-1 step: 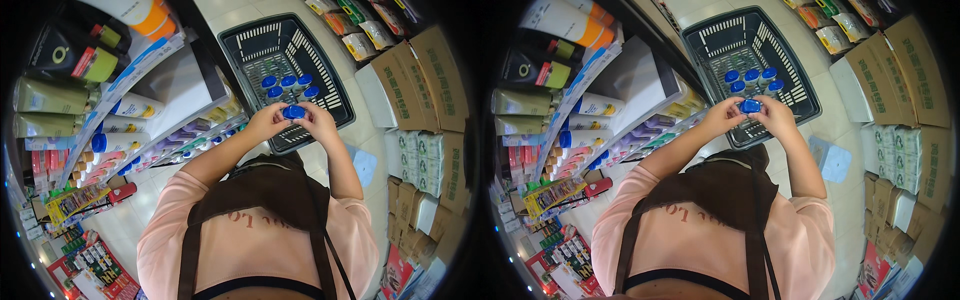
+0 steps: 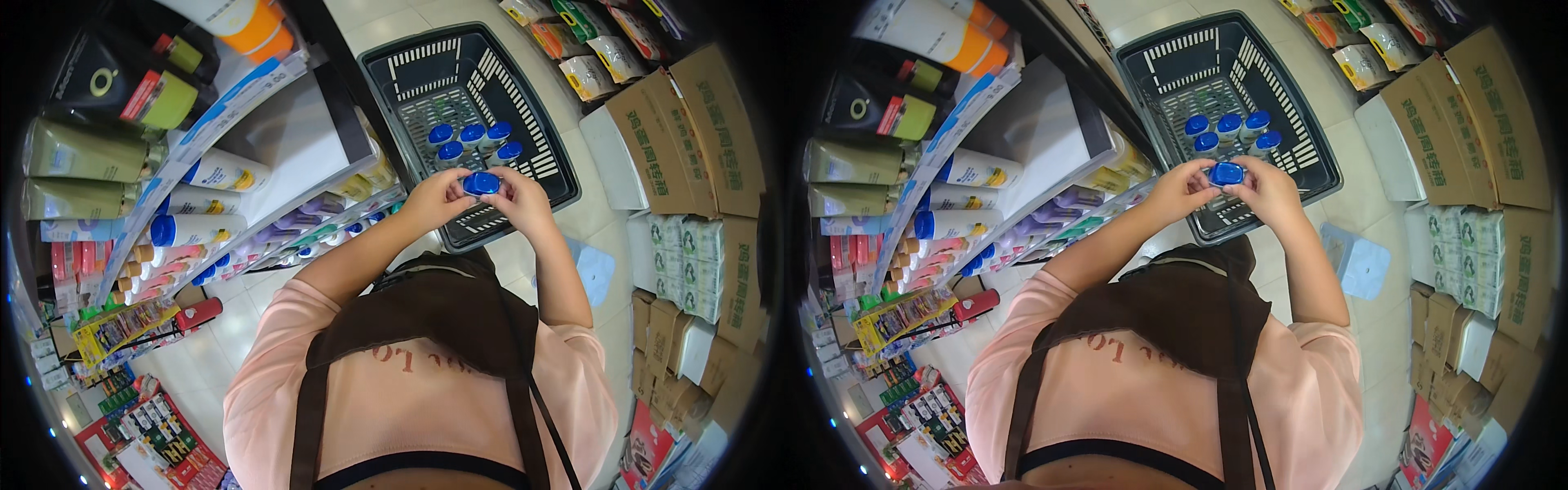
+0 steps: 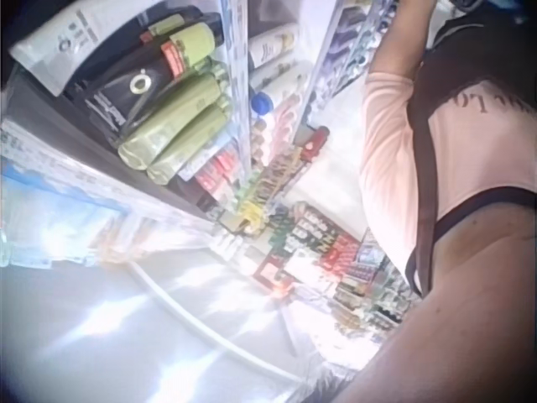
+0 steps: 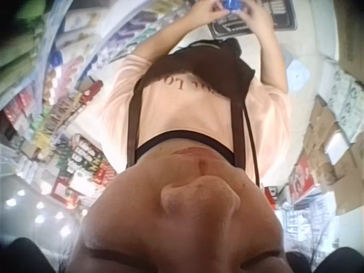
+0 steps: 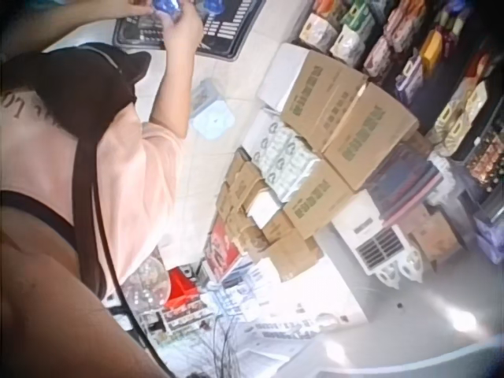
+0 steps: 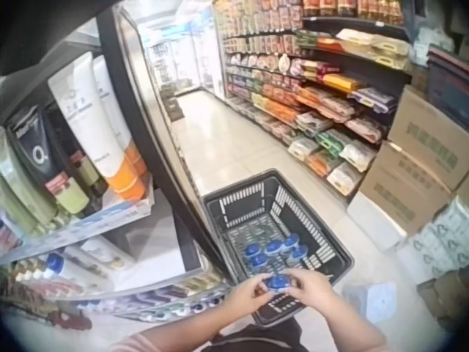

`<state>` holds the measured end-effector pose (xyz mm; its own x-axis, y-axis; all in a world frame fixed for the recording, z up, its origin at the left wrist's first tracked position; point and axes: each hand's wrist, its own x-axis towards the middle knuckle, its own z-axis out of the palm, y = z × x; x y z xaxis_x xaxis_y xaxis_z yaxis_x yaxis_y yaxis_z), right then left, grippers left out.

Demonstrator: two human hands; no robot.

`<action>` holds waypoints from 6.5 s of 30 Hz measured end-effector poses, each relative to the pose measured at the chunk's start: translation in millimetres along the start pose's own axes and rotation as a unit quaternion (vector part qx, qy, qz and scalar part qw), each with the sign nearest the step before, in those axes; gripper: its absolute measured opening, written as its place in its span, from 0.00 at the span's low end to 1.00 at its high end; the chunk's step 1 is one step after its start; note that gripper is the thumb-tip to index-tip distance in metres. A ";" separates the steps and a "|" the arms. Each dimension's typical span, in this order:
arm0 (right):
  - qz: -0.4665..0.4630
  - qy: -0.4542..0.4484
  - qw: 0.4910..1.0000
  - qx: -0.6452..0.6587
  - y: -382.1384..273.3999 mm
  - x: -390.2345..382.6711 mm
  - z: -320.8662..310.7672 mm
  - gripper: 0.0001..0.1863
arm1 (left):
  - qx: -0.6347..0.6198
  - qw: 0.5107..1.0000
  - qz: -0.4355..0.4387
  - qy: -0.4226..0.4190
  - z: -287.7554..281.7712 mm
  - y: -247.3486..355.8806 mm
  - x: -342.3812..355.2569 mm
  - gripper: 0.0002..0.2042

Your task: The person picks up bottles of lotion from a shopping basket and places them onto a store shelf. They arrange the bottles in a row, ensuring they are facing forward and aligned with other products.

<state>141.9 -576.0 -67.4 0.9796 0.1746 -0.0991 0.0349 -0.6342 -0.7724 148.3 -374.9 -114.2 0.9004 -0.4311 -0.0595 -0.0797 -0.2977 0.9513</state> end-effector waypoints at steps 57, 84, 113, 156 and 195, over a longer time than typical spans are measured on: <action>-0.336 -0.137 0.910 0.198 -245.1 44.7 164.0 0.22 | 0.120 0.898 0.089 0.413 -152.8 44.8 -215.1 0.41; -0.252 -0.201 0.922 0.213 -242.9 65.9 179.9 0.27 | 0.060 0.908 0.061 0.410 -158.0 26.1 -207.9 0.41; -0.243 -0.169 0.946 0.135 -225.7 53.8 143.2 0.24 | 0.100 0.914 0.049 0.390 -148.6 32.0 -223.4 0.38; 0.058 -0.096 0.975 -0.192 82.3 120.8 78.1 0.32 | -0.202 0.921 -0.328 0.059 25.2 -63.5 96.7 0.45; -0.074 -0.068 0.989 0.107 -38.1 26.7 -4.3 0.19 | -0.017 0.998 0.036 0.042 -20.8 4.6 -17.2 0.30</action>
<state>167.6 -550.4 -38.0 0.9310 0.3620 -0.0471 0.1189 -0.4228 -0.8984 141.4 -351.1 -102.4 0.9259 -0.3762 0.0332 -0.1318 -0.2394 0.9619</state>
